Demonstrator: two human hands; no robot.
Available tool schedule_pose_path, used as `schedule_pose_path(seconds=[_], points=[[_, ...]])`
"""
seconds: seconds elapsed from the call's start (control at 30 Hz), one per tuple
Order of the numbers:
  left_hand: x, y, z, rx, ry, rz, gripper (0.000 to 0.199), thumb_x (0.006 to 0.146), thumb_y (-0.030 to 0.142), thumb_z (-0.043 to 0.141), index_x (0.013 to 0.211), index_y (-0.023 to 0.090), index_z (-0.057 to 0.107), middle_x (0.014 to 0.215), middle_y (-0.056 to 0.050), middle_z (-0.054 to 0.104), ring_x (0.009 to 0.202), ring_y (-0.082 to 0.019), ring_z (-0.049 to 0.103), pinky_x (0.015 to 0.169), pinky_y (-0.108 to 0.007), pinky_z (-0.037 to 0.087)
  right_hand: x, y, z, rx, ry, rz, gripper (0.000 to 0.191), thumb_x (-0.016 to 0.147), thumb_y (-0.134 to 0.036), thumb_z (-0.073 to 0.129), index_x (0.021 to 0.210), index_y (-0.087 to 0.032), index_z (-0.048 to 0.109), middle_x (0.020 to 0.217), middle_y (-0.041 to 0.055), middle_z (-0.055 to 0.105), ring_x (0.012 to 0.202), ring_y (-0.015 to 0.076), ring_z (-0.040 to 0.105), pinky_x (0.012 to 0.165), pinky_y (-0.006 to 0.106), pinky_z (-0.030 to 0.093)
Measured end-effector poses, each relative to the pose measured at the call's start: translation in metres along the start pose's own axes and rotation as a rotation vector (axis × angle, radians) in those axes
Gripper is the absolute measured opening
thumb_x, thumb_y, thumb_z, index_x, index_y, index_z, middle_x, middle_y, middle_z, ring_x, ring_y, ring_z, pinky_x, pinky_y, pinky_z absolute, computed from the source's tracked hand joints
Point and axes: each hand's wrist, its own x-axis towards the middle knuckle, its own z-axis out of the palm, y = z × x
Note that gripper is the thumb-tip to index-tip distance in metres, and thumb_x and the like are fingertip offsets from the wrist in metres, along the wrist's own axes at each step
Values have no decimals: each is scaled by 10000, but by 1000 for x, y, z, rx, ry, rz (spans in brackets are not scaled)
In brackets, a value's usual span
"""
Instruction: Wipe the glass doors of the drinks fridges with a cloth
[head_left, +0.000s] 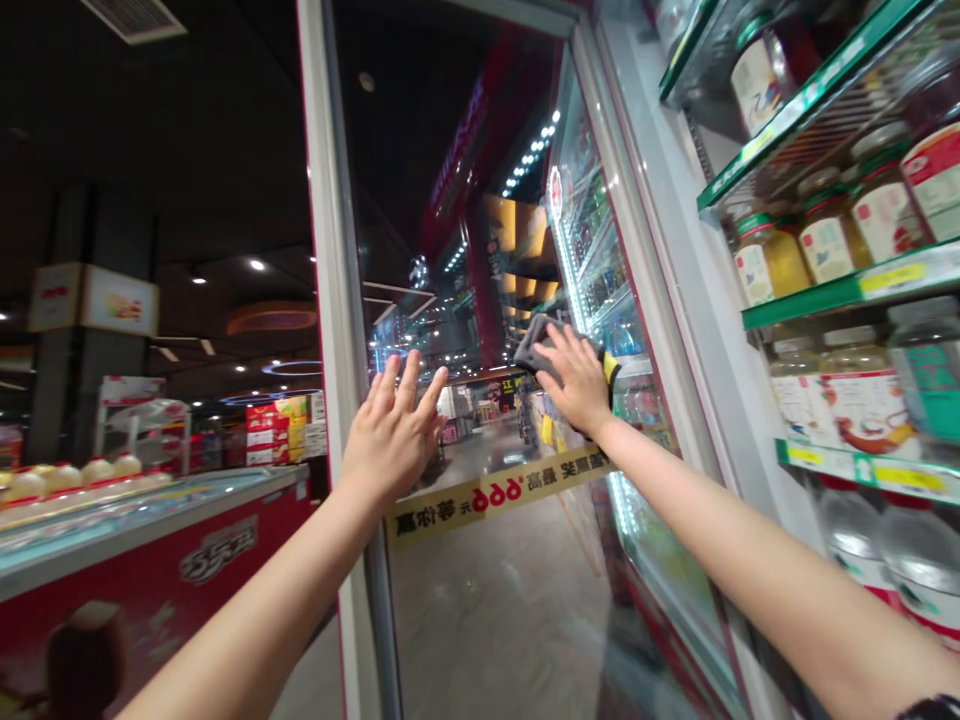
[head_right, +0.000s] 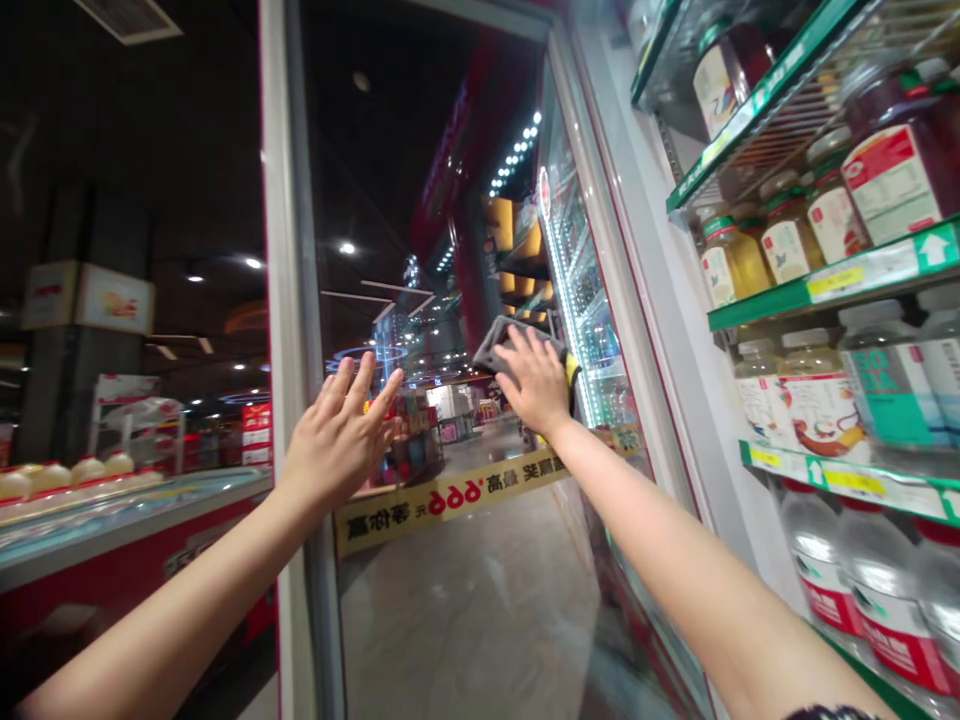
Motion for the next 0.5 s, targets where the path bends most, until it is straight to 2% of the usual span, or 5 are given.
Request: schedule_pose_path(seconds=[0.13,0.2,0.27,0.37,0.5], points=[[-1,0,1,-37,-2,-16,604,964,327,538,1544,239,398,1673,-98,147,1549,-336,134,1236,-544,269,-22,-16,-14,109,-223,-318,321,955,-330,536,1245,-267,659,1557,35,484,1508,262,328,1208,524,298],[-2,0,1,-50,-4,-20,612,962,335,540,1548,243,392,1676,-95,151,1552,-335,127,1238,-551,262,-24,-4,-18,101,-211,-275,333,946,-339,543,1250,-261,655,1531,45,517,1487,266,367,1197,517,320],[-3,1,2,-54,-6,-24,621,960,341,541,1554,256,378,1680,-84,154,1555,-328,118,1242,-556,250,-11,5,-12,39,-101,-88,422,960,-359,515,1360,-250,592,1553,68,488,1488,293,361,1187,538,323],[-4,2,2,-49,-13,-34,623,963,344,536,1557,260,370,1685,-78,152,1559,-317,113,1248,-549,235,21,-12,5,-45,35,135,539,988,-381,466,1515,-269,447,1613,81,394,1509,341,306,1185,598,283],[-4,0,1,-57,-22,-27,591,973,313,512,1547,242,393,1679,-94,178,1558,-309,137,1249,-527,240,26,-49,7,-22,-133,-149,523,999,-388,476,1519,-339,445,1648,28,330,1535,321,242,1210,579,250]])
